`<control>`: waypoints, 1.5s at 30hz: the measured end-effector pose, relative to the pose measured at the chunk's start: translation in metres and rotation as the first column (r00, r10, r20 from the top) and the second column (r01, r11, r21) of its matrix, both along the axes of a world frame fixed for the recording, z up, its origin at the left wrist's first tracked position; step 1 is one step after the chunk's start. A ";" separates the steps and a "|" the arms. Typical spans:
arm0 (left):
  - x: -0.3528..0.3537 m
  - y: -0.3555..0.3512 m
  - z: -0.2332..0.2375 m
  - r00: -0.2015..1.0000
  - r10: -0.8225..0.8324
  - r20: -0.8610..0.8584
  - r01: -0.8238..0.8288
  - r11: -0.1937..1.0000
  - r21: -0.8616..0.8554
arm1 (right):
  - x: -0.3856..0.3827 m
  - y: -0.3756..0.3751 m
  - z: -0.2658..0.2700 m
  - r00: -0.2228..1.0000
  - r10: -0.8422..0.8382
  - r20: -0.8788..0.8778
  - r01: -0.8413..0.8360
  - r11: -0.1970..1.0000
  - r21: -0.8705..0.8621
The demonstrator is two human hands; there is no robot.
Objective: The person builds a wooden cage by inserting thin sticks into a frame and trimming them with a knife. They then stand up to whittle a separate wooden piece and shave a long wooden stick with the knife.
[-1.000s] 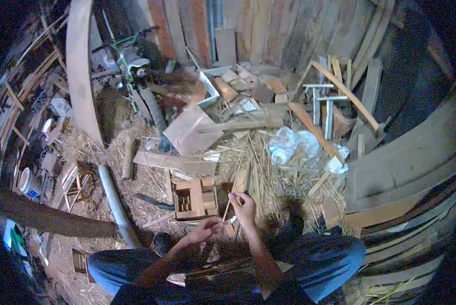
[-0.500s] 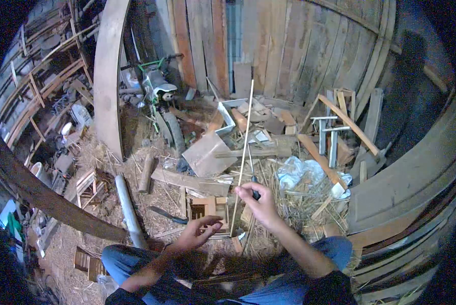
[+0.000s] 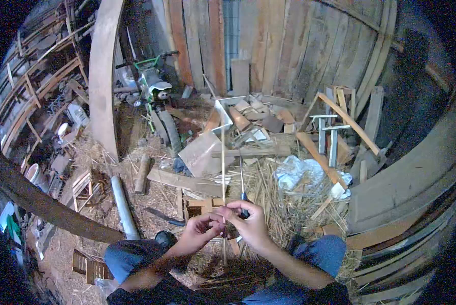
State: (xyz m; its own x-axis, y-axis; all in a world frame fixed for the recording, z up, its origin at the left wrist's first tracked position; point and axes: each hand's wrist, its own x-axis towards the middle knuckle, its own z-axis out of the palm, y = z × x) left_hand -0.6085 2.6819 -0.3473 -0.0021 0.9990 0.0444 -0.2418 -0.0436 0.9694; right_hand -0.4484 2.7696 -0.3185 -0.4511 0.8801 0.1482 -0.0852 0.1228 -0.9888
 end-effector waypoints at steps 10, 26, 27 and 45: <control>-0.009 0.000 0.023 0.986 0.019 -0.166 -0.008 0.998 0.066 | 0.009 0.021 0.021 0.991 0.132 0.031 -0.126 0.980 -0.155; 0.024 0.025 -0.029 0.977 -0.167 0.134 0.175 0.983 -0.048 | 0.051 0.026 -0.024 0.972 0.047 0.232 -0.119 0.945 0.306; 0.025 0.025 -0.028 0.977 -0.170 0.129 0.177 0.983 -0.046 | 0.053 0.029 -0.021 0.973 0.044 0.227 -0.115 0.944 0.309; 0.025 0.015 -0.015 0.957 0.157 0.245 -0.095 0.964 -0.247 | 0.042 0.016 0.000 0.844 0.070 0.532 -0.379 0.781 0.497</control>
State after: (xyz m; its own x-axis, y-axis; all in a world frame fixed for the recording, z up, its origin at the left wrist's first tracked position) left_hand -0.5839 2.6971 -0.3621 -0.1087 0.9726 -0.2055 -0.4936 0.1266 0.8604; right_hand -0.4064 2.7859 -0.3183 -0.7701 0.5635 0.2990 0.2579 0.7037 -0.6620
